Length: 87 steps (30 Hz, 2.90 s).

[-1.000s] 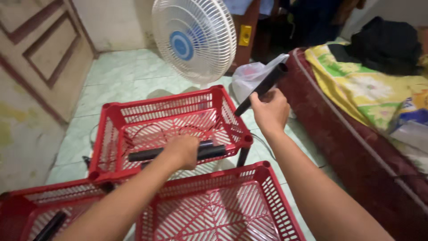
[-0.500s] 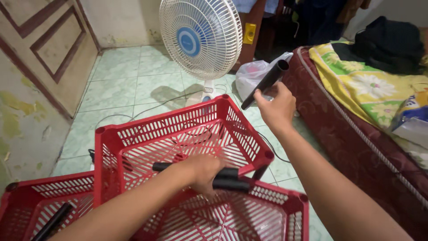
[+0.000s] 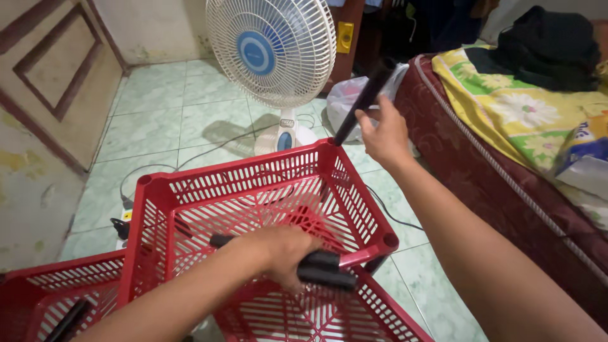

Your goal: The person wipes the edges of red plastic baskets with a white cloth, then inserts black poles into the basket corners to form a stand. The person stacks the baskets onto the poles to create a multi-tiered structure.

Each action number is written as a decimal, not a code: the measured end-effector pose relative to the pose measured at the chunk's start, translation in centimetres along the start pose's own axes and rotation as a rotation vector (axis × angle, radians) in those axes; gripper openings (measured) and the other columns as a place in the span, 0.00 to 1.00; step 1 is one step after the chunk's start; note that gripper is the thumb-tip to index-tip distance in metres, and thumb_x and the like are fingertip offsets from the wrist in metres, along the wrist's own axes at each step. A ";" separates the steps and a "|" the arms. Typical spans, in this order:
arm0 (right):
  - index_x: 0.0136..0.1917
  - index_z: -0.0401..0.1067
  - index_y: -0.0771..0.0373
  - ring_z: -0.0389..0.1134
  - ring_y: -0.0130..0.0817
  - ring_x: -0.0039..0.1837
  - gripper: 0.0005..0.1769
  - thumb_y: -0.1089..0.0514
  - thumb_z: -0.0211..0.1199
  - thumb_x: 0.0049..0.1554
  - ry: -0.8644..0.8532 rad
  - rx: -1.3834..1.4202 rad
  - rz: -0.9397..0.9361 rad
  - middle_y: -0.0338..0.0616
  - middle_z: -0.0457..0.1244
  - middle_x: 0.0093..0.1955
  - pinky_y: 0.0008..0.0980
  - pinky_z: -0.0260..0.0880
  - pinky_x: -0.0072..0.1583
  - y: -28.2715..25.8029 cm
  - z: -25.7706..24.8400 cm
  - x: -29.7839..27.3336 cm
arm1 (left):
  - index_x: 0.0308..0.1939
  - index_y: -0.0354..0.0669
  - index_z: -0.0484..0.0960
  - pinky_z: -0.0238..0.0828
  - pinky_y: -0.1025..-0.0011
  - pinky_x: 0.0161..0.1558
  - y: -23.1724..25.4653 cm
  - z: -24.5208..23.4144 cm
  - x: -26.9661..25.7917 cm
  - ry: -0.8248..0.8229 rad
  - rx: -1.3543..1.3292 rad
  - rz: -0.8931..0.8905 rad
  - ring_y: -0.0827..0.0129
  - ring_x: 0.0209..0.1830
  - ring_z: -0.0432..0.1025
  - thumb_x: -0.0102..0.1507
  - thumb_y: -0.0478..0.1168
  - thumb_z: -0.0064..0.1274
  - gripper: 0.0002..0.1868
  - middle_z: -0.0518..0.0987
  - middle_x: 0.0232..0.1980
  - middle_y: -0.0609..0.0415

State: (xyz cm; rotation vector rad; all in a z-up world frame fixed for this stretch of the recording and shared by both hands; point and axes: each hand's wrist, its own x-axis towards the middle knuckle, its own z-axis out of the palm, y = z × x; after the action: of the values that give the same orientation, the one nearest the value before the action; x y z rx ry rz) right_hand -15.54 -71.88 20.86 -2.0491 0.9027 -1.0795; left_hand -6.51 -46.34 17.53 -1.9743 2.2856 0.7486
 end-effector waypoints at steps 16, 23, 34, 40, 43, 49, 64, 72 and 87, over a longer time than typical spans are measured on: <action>0.63 0.69 0.58 0.73 0.54 0.55 0.18 0.54 0.63 0.61 -0.048 -0.116 -0.319 0.53 0.72 0.52 0.48 0.70 0.55 3.2 4.6 5.1 | 0.39 0.38 0.83 0.77 0.60 0.38 -10.6 -5.6 7.4 1.018 -0.625 -0.375 0.58 0.33 0.81 0.55 0.46 0.60 0.16 0.84 0.32 0.44; 0.63 0.69 0.58 0.73 0.54 0.54 0.18 0.53 0.63 0.60 -0.068 -0.144 -0.243 0.52 0.72 0.52 0.48 0.70 0.54 2.5 4.7 5.5 | 0.45 0.37 0.81 0.80 0.70 0.45 -11.9 -6.8 10.9 1.167 -1.187 -0.100 0.69 0.40 0.84 0.60 0.30 0.52 0.10 0.87 0.40 0.52; 0.65 0.72 0.56 0.73 0.54 0.53 0.21 0.51 0.64 0.60 -0.037 -0.182 -0.226 0.53 0.72 0.50 0.47 0.70 0.55 2.2 5.4 6.8 | 0.45 0.42 0.86 0.74 0.71 0.44 -10.0 -6.1 10.5 1.167 -0.941 -0.260 0.72 0.38 0.80 0.56 0.40 0.63 0.14 0.86 0.38 0.55; 0.57 0.74 0.60 0.74 0.53 0.51 0.18 0.49 0.68 0.57 -0.146 -0.228 -0.246 0.52 0.72 0.49 0.46 0.71 0.53 2.7 6.9 8.1 | 0.45 0.44 0.85 0.76 0.72 0.44 -10.7 -5.0 10.8 1.098 -0.995 -0.219 0.73 0.38 0.81 0.57 0.37 0.58 0.12 0.87 0.38 0.56; 0.57 0.70 0.64 0.73 0.56 0.49 0.17 0.51 0.66 0.61 -0.069 -0.211 -0.328 0.55 0.72 0.49 0.49 0.70 0.51 3.8 7.4 7.1 | 0.46 0.43 0.84 0.73 0.64 0.37 -11.2 -4.7 10.5 0.994 -1.038 -0.370 0.65 0.32 0.77 0.60 0.37 0.58 0.11 0.85 0.36 0.52; 0.55 0.69 0.63 0.74 0.54 0.50 0.17 0.50 0.66 0.61 0.027 -0.153 -0.381 0.53 0.72 0.48 0.48 0.71 0.50 5.0 7.4 5.3 | 0.45 0.42 0.85 0.75 0.71 0.38 -12.3 -3.9 9.8 1.089 -0.965 -0.263 0.75 0.34 0.79 0.58 0.36 0.60 0.11 0.86 0.36 0.55; 0.53 0.72 0.62 0.75 0.48 0.47 0.25 0.45 0.73 0.50 -0.058 -0.241 -0.135 0.51 0.72 0.46 0.46 0.71 0.50 4.1 6.1 3.2 | 0.41 0.41 0.85 0.76 0.63 0.40 -11.0 -3.7 8.8 1.034 -0.753 -0.416 0.64 0.34 0.81 0.57 0.49 0.64 0.17 0.85 0.32 0.50; 0.47 0.80 0.63 0.75 0.43 0.47 0.41 0.24 0.50 0.57 -0.222 -0.266 0.263 0.49 0.72 0.39 0.43 0.71 0.54 11.2 1.1 -0.9 | 0.41 0.40 0.83 0.75 0.60 0.40 -8.4 -2.7 11.4 0.979 -0.667 -0.331 0.57 0.35 0.81 0.57 0.52 0.62 0.19 0.84 0.33 0.46; 0.50 0.78 0.67 0.75 0.42 0.47 0.32 0.35 0.52 0.61 -0.297 -0.247 0.218 0.55 0.73 0.45 0.40 0.73 0.50 15.6 -7.0 -2.7 | 0.47 0.40 0.79 0.77 0.66 0.39 -3.9 -2.7 15.4 0.843 -0.807 -0.079 0.66 0.36 0.80 0.57 0.46 0.63 0.19 0.84 0.37 0.50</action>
State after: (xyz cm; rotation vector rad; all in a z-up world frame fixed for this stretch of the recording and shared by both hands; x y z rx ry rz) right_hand -26.96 -79.90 10.59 -2.1725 1.1147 -0.5519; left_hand -5.08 -61.86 13.53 -3.2307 2.4697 1.1175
